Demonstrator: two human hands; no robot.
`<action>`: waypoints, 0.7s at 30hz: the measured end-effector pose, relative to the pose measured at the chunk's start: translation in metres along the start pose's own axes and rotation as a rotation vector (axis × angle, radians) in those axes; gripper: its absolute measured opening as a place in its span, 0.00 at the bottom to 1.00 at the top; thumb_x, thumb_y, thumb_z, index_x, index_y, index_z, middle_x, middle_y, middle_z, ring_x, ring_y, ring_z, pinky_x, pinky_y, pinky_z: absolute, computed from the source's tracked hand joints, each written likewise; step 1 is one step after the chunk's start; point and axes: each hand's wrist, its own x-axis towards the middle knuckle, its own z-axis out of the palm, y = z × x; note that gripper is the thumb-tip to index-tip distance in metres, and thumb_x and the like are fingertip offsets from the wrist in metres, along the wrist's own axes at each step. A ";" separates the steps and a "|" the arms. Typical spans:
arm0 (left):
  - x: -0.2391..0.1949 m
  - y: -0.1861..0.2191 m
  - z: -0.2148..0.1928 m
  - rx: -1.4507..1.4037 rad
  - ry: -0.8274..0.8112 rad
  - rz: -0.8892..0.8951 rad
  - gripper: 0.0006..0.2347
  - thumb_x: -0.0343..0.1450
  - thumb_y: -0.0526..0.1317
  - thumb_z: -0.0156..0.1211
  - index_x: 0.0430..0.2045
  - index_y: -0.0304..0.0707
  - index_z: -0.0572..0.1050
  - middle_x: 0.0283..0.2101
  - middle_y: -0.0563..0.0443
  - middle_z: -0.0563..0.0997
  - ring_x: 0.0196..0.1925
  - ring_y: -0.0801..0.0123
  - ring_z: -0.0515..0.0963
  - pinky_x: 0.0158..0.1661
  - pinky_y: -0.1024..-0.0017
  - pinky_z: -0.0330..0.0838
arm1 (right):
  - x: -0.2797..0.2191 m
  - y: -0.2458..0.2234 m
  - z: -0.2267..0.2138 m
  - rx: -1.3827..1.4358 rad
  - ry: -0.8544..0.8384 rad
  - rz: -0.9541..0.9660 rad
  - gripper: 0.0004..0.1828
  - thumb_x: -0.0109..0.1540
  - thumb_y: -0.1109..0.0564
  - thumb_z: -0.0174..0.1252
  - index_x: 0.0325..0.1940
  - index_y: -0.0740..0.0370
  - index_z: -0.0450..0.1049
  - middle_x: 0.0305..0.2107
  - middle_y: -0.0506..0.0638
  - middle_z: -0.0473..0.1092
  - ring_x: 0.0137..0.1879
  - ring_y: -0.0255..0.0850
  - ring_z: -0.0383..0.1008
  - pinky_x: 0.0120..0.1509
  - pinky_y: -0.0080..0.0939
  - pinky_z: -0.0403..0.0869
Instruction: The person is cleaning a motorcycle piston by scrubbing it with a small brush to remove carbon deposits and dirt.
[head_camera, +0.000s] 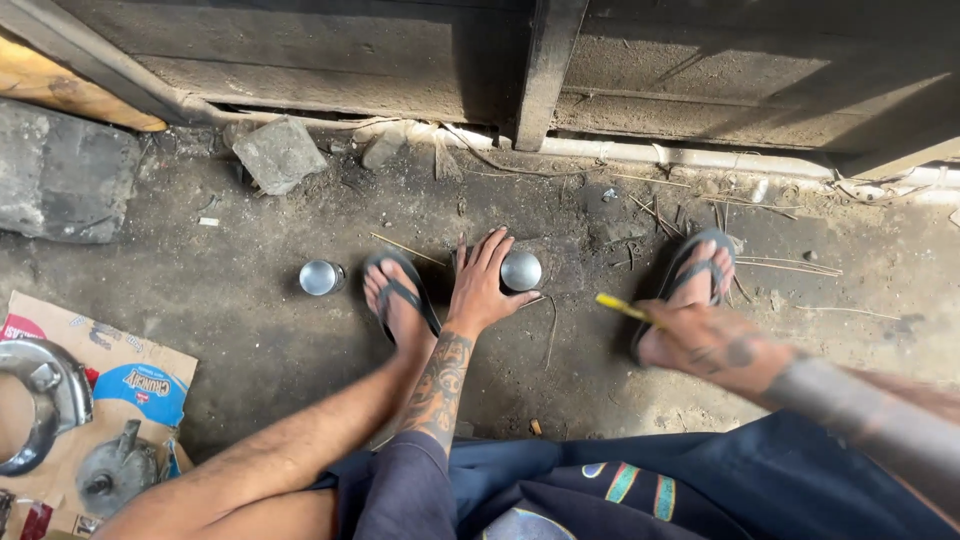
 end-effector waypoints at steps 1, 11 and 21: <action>-0.001 -0.005 0.004 -0.003 -0.003 0.005 0.41 0.55 0.60 0.74 0.60 0.37 0.68 0.68 0.44 0.68 0.70 0.53 0.67 0.72 0.37 0.43 | 0.016 -0.009 0.000 -0.001 0.000 0.007 0.25 0.65 0.51 0.51 0.68 0.47 0.68 0.27 0.43 0.69 0.30 0.32 0.78 0.39 0.31 0.75; -0.001 -0.012 0.015 0.053 -0.089 -0.060 0.41 0.55 0.63 0.67 0.63 0.45 0.66 0.75 0.52 0.59 0.74 0.60 0.63 0.75 0.40 0.37 | 0.108 -0.079 0.010 0.743 -0.221 0.650 0.31 0.67 0.52 0.45 0.77 0.47 0.59 0.59 0.49 0.73 0.60 0.52 0.75 0.58 0.63 0.73; 0.004 -0.010 0.010 0.013 -0.186 -0.107 0.44 0.50 0.61 0.74 0.63 0.48 0.68 0.76 0.56 0.59 0.75 0.62 0.63 0.77 0.43 0.35 | 0.140 -0.062 0.044 0.665 -0.125 0.670 0.27 0.65 0.59 0.50 0.69 0.51 0.70 0.55 0.54 0.75 0.56 0.57 0.75 0.55 0.62 0.75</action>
